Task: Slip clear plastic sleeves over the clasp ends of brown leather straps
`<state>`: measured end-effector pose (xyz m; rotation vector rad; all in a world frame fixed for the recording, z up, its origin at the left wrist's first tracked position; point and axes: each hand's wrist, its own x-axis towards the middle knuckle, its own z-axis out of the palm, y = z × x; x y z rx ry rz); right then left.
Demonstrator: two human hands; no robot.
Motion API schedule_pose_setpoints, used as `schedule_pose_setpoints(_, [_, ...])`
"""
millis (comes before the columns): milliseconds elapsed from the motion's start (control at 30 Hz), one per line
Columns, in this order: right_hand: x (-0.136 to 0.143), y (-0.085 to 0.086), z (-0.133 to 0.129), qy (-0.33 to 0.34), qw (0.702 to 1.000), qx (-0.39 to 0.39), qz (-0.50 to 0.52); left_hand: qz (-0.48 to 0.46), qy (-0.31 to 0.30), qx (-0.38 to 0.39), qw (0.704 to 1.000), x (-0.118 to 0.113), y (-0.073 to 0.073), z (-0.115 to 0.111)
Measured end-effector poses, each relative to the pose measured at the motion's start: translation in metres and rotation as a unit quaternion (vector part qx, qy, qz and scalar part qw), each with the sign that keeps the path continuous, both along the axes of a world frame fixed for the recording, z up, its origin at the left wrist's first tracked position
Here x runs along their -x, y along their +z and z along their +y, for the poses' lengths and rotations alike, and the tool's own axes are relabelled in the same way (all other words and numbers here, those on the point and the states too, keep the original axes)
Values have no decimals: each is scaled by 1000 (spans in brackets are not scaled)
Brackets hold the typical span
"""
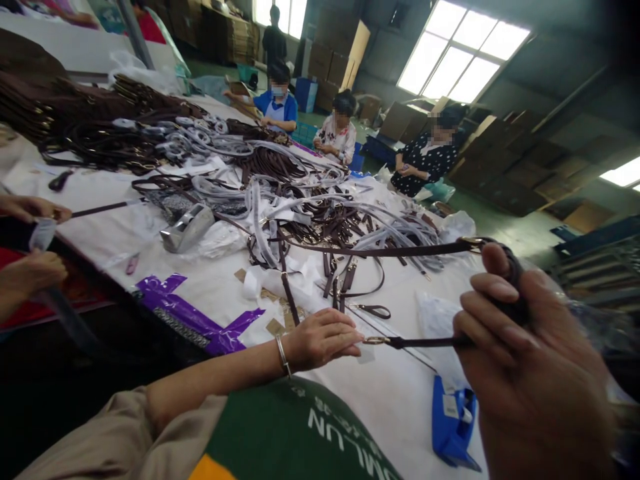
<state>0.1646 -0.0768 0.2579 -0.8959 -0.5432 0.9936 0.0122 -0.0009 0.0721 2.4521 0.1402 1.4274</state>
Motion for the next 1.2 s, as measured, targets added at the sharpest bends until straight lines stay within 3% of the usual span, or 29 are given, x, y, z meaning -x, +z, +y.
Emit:
schedule_pose_setpoints(267, [14, -8, 0, -50, 998, 14, -32, -8, 18, 9, 1000, 4, 1, -4])
schedule_pose_setpoints(467, [34, -33, 0, -83, 996, -20, -35, -14, 23, 40, 999, 4, 3, -12])
schedule_pose_setpoints(600, [39, -46, 5, -78, 996, -31, -32, -40, 10, 100, 994, 3, 6, -14])
schedule_pose_setpoints(733, [41, -73, 10, -79, 994, -28, -63, -55, -20, 162, 985, 1, 11, -14])
schedule_pose_setpoints(800, [42, -93, 10, -50, 996, -5, -77, -58, -22, 191, 980, 1, 13, -13])
schedule_pose_setpoints(967, [44, -140, 10, 100, 985, 78, -117, -66, 5, 225, 972, 11, 10, -1])
schedule_pose_setpoints(1100, [45, -151, 16, 99, 992, 69, -42, -26, -17, 230, 973, 19, -2, 7])
schedule_pose_setpoints(1200, [46, -149, 21, 88, 994, 49, -30, -6, -17, 298, 954, 18, -7, 7])
